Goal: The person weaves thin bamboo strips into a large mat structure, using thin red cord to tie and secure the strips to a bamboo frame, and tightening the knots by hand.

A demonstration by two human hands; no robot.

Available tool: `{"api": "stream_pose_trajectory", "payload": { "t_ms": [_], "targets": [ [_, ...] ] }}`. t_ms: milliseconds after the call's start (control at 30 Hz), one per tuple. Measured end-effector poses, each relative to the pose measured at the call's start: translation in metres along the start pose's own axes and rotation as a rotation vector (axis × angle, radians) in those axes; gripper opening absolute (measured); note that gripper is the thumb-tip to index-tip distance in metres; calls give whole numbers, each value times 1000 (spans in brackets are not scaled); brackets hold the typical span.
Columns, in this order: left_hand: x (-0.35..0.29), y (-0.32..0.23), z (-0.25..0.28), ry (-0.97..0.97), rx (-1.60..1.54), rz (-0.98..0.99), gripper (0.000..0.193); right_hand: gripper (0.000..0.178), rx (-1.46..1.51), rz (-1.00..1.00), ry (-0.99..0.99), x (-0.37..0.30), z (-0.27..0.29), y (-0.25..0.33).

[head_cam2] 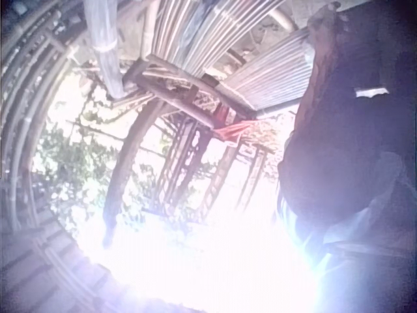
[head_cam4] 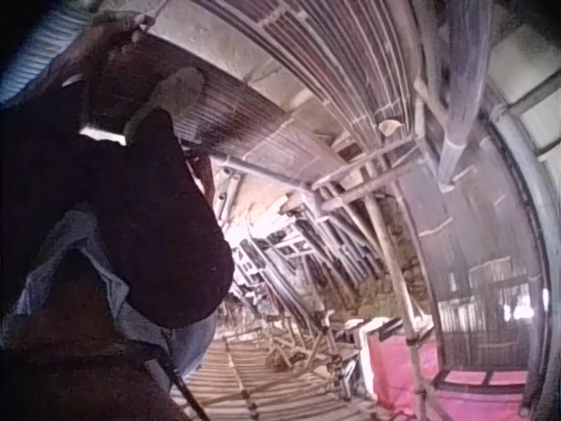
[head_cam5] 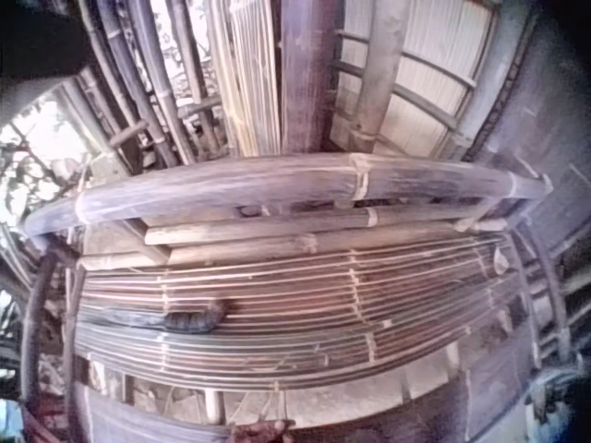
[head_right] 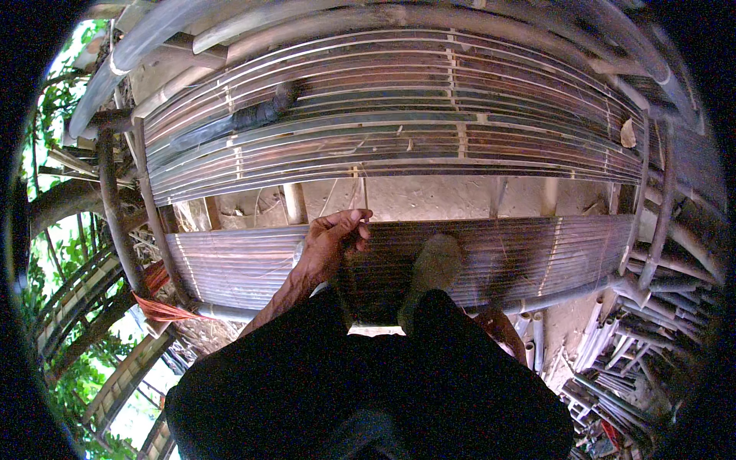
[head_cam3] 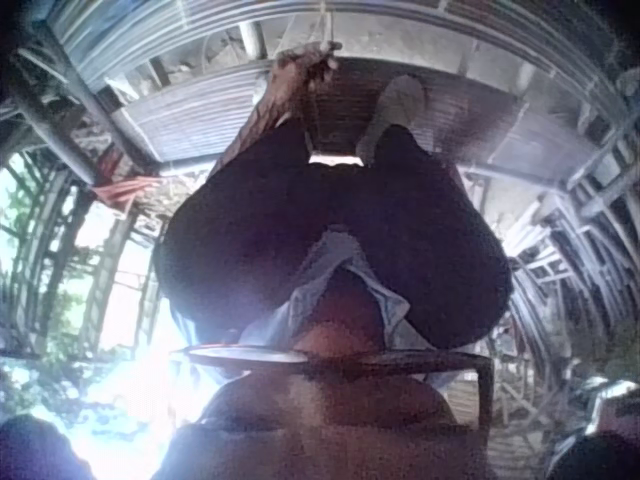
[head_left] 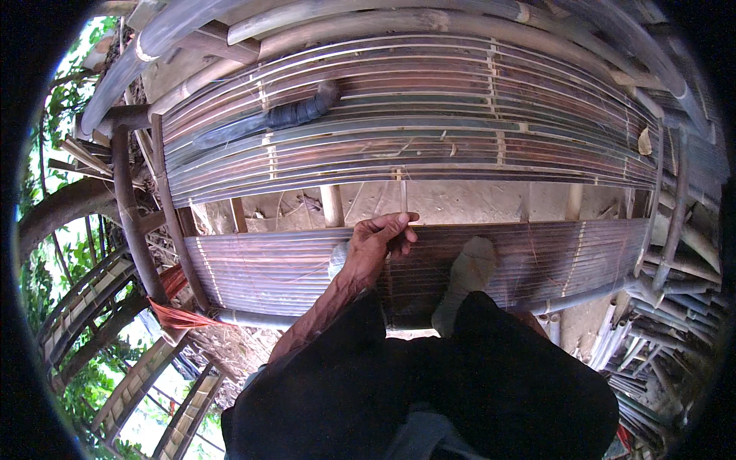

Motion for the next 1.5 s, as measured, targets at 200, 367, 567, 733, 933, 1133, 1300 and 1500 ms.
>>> {"api": "stream_pose_trajectory", "payload": {
  "t_ms": [200, 367, 567, 733, 933, 1133, 1300, 1500],
  "targets": [
    [-7, -3, 0, 0, 123, -4, 34, 22, -39, -6, 12, 0, -1, -7],
    [-9, -5, -4, -36, 117, 6, 32, 21, -134, 13, 25, -3, -2, -11],
    [-21, -12, -13, -20, 296, -23, 31, 20, -562, 229, -320, 15, 61, 73],
    [-33, -9, -32, 47, 338, -45, 29, 18, 571, 253, -528, 62, 109, 199],
    [-38, -11, -37, 43, 315, -155, 28, 19, 697, 320, -268, 85, 93, 285],
    [-42, -8, -34, 23, 478, -16, 24, 24, 708, 326, -340, 89, 87, 289],
    [-42, -12, -39, 51, 521, -103, 24, 18, 695, 320, -328, 88, 85, 290],
    [-44, -11, -37, 22, 556, -113, 26, 24, 668, 291, -390, 88, 90, 287]
  ]
}}
Point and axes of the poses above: each hand's wrist, its own x-axis towards the middle knuckle, its own z-axis out of the back of the hand, y = z × x, the point moved 5 cm from there along x, towards the middle knuckle, and after that the axes turned 8 degrees about -y, right-handed, at the moved point
